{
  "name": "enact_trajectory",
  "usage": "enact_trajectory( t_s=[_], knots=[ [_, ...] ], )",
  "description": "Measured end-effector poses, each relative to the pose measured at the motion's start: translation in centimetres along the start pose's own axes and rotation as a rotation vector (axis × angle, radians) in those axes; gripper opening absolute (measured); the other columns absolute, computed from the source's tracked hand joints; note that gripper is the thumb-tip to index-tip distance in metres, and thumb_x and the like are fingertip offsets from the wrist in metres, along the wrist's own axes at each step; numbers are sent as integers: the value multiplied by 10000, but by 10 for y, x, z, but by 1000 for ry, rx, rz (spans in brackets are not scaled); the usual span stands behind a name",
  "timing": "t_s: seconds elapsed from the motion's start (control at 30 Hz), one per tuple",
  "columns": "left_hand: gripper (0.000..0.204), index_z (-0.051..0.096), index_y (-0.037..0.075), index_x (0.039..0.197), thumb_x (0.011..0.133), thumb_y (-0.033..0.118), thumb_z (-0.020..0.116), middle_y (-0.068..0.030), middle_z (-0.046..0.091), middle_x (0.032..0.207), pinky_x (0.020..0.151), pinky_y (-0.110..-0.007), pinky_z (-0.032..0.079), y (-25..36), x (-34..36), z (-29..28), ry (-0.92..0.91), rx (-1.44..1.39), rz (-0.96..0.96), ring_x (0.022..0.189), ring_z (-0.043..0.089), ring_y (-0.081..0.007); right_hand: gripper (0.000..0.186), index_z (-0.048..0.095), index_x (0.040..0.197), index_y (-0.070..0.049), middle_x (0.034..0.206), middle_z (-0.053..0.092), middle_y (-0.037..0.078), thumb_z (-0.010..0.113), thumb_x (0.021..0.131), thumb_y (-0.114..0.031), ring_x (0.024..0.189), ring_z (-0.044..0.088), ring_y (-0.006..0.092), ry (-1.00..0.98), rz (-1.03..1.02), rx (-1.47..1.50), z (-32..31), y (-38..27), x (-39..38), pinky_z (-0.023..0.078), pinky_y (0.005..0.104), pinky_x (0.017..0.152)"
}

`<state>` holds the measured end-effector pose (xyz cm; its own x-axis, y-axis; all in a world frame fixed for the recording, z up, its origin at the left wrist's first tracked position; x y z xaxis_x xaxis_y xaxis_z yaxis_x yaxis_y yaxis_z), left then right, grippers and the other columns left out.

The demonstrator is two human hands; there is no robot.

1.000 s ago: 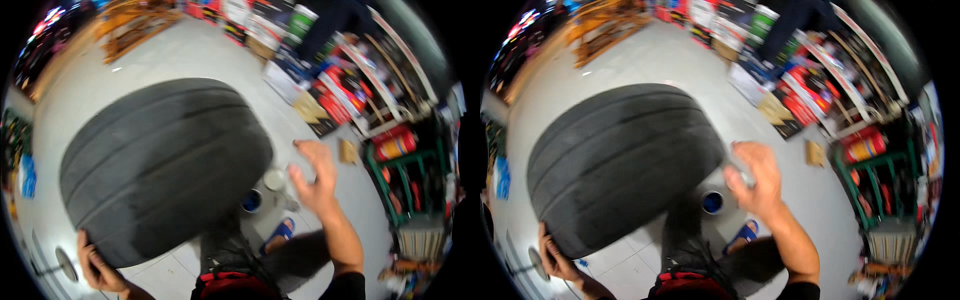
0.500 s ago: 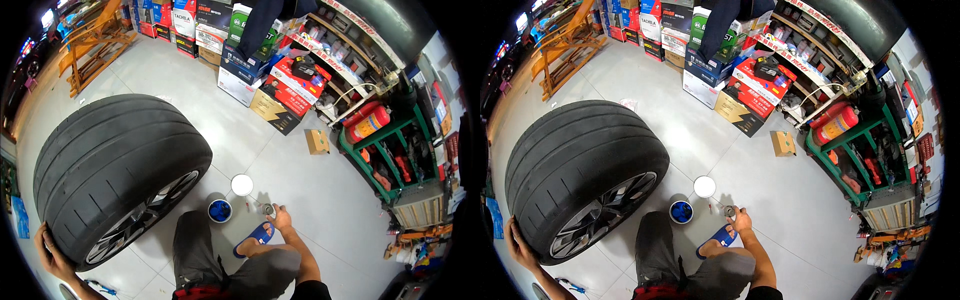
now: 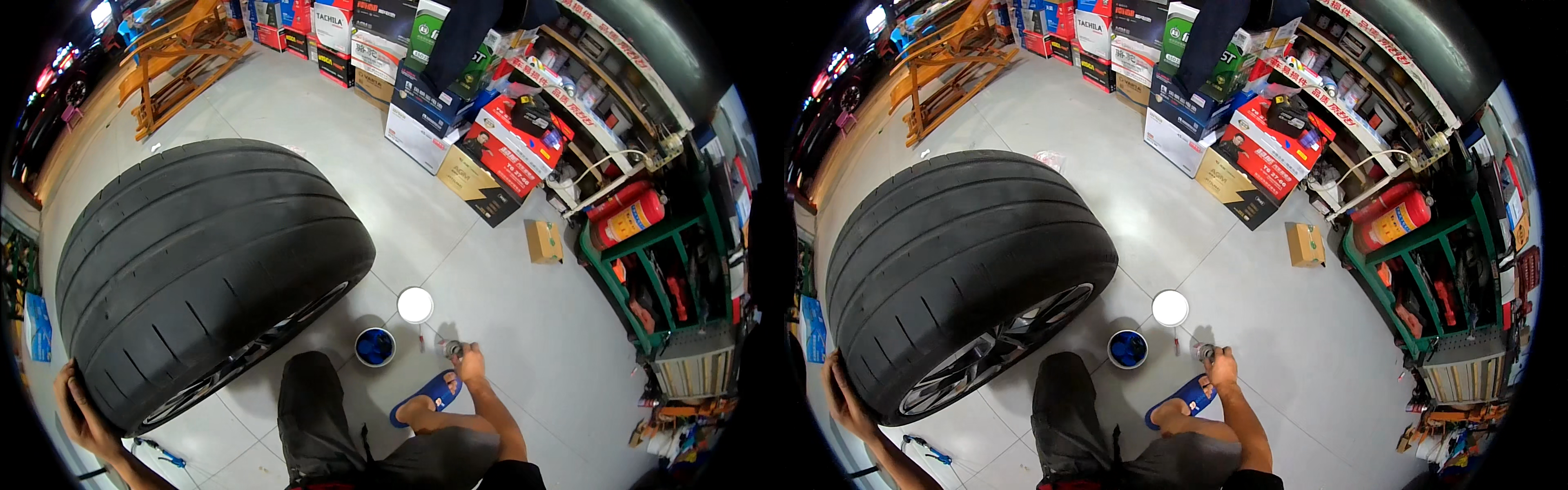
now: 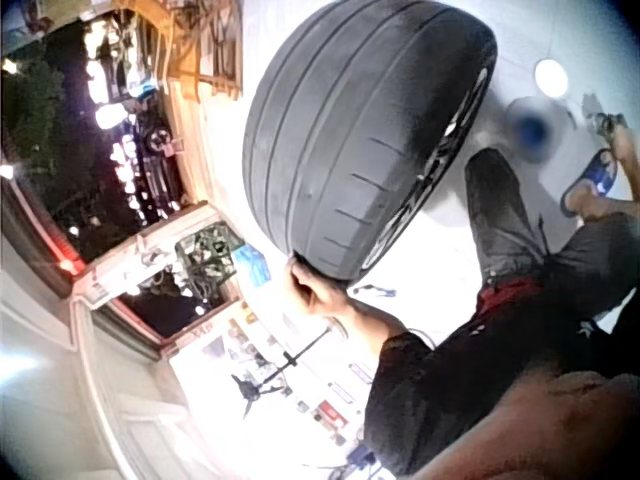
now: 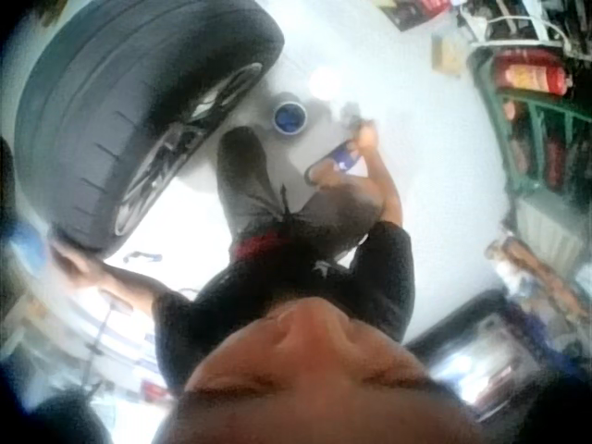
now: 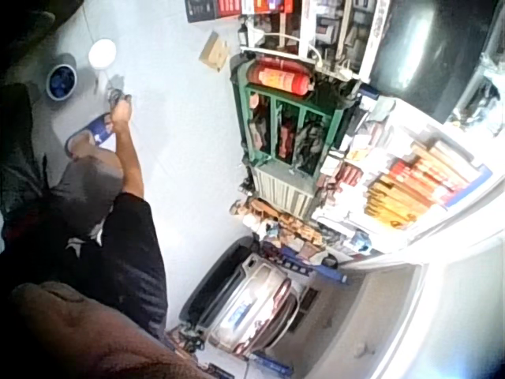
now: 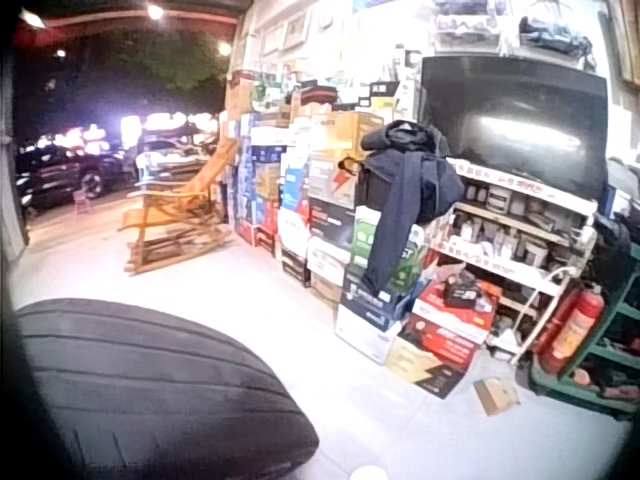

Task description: The person removes a tire from a rim, rolls it into the shop, and prepares a blue sealant in a cup. They then use a tire plug tool to insert a plug into a puncture on the tire tread, repeatedly working the tool to seat the plug.

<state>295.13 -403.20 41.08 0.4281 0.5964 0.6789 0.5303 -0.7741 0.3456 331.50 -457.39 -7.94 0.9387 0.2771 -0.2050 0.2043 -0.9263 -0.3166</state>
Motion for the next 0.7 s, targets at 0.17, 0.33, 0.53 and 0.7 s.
enact_trajectory(
  t_s=[0.17,0.33,0.53,0.7],
  knots=[
    [216,568,-81,1051,953,54,429,-157,600,1059,923,-313,416,4,-2,-2,9,-30,-26,996,557,-219,336,613,1003,0,895,602,184,680,694,-112,770,618,321,107,-43,134,-56,-12,-8,511,373,677],
    [186,574,-88,1006,914,-19,428,-186,609,1030,881,-310,428,10,0,-10,-26,50,57,965,570,-225,346,576,1035,64,879,623,140,659,741,-98,693,629,202,-10,268,670,-41,43,-17,529,310,619],
    [75,590,-44,801,746,-82,557,-163,644,809,702,-318,465,51,24,4,72,-74,141,739,602,-268,380,546,1039,-1,872,572,118,710,728,-144,705,606,195,127,195,1305,-163,-28,-28,548,327,622],
    [32,583,-35,790,767,-27,563,-154,648,822,701,-309,448,37,16,-9,91,-98,97,734,587,-259,625,483,1181,1,1026,516,108,735,719,-337,673,519,151,143,-481,1157,-353,-209,-27,431,261,525]
  ],
)
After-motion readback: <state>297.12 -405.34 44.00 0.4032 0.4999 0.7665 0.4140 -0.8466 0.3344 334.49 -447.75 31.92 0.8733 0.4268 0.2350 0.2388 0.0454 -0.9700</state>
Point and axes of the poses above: each hand's wrist, its own x-axis towards the middle knuckle, its own z-axis out of the palm, y = z × x, the point moved 8 cm from there along x, towards the middle knuckle
